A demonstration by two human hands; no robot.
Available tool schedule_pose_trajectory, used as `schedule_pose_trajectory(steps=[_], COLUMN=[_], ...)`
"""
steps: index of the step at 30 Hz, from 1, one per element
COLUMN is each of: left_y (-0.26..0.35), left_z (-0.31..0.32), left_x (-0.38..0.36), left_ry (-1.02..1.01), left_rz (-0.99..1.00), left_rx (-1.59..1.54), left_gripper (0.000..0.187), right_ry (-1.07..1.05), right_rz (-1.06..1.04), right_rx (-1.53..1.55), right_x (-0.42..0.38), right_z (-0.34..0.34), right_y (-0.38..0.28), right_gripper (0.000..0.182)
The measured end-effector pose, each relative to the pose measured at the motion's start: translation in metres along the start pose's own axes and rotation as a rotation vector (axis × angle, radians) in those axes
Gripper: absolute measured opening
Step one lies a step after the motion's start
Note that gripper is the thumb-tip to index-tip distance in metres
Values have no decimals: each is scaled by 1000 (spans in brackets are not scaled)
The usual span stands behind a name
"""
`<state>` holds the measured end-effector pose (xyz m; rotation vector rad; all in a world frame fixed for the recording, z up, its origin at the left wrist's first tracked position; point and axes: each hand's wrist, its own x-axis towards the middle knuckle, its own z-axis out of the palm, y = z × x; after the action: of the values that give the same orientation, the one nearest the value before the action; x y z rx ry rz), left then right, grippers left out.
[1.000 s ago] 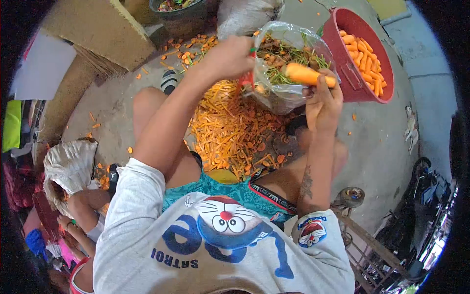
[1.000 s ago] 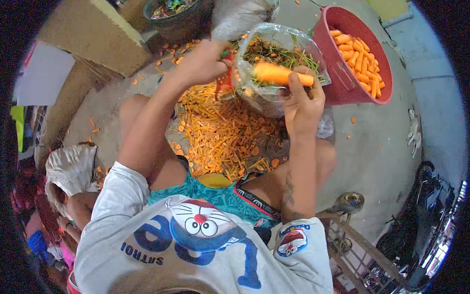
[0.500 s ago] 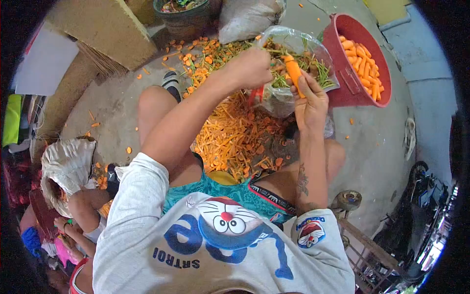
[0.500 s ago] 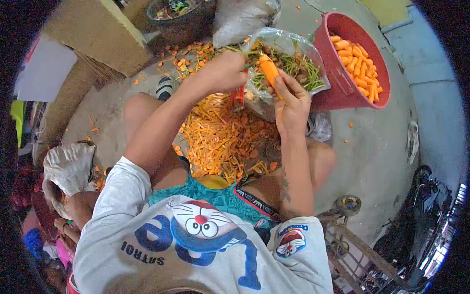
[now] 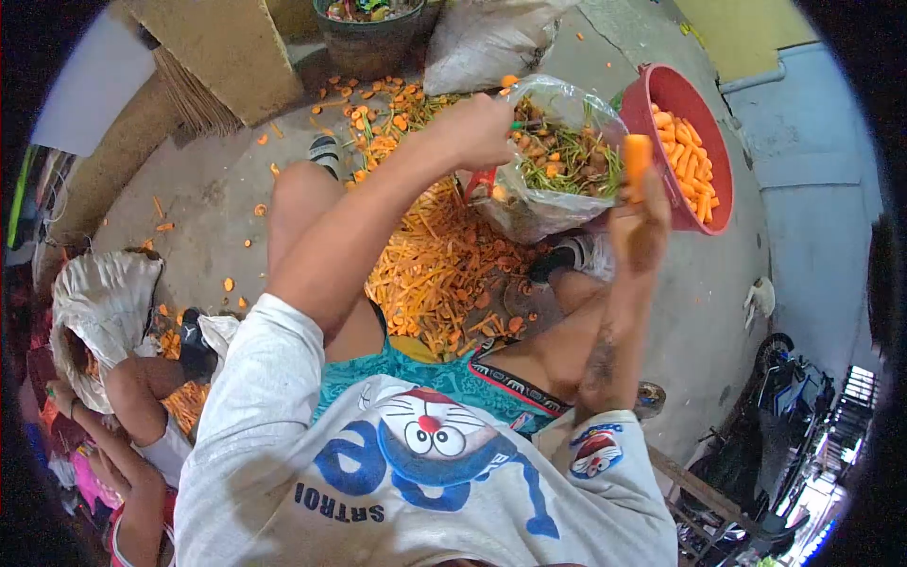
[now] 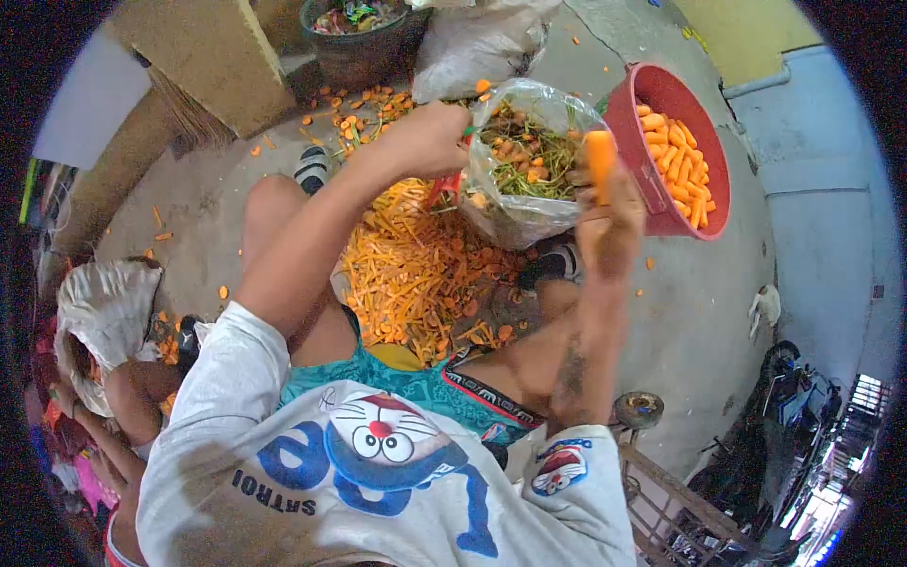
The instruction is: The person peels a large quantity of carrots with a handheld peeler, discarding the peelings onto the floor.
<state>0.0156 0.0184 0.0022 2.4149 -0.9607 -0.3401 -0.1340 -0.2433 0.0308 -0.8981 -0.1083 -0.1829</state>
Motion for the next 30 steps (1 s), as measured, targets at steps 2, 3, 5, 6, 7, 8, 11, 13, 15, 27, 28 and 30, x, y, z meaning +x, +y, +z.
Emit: schedule_pose_trajectory(steps=[2, 3, 5, 6, 7, 8, 11, 13, 15, 27, 28, 30], left_y=[-3, -9, -34, -52, -62, -69, -69, -66, -86, -49, -46, -45], left_z=[-26, -40, -49, -54, -59, -60, -71, -66, -50, -60, -61, -54], left_x=[-8, -15, -24, -23, -25, -29, -44, -67, -80, -81, -77, -70], left_ry=[64, 101, 142, 127, 108, 106, 145, 153, 174, 245, 264, 251], left_rz=[26, -20, -77, -99, -120, -122, -143, -150, -129, -172, -100, -45], left_rx=[-28, 19, 54, 60, 67, 65, 6, -115, -344, -424, -459, -562], left_gripper=[28, 28, 27, 28, 29, 29, 36, 35, 30, 29, 30, 27], right_ry=[252, 252, 540, 535, 448, 362, 223, 181, 133, -1001, -1003, -875], right_rz=[-138, -137, -119, -112, -25, 58, 248, 345, 358, 350, 348, 43], right_rx=[110, 101, 586, 582, 298, 17, -445, -968, -1122, -2286, -2284, -2058], right_x=[20, 21, 28, 33, 38, 42, 60, 78, 92, 122, 120, 115], right_z=[-40, -45, -42, -44, -54, -65, -56, -59, -85, -162, -172, -187], right_y=[-37, -54, -76, -71, -59, -49, -4, 24, 54, 91, 91, 91], right_gripper=[50, 50, 50, 50, 47, 43, 36, 31, 31, 38, 38, 36])
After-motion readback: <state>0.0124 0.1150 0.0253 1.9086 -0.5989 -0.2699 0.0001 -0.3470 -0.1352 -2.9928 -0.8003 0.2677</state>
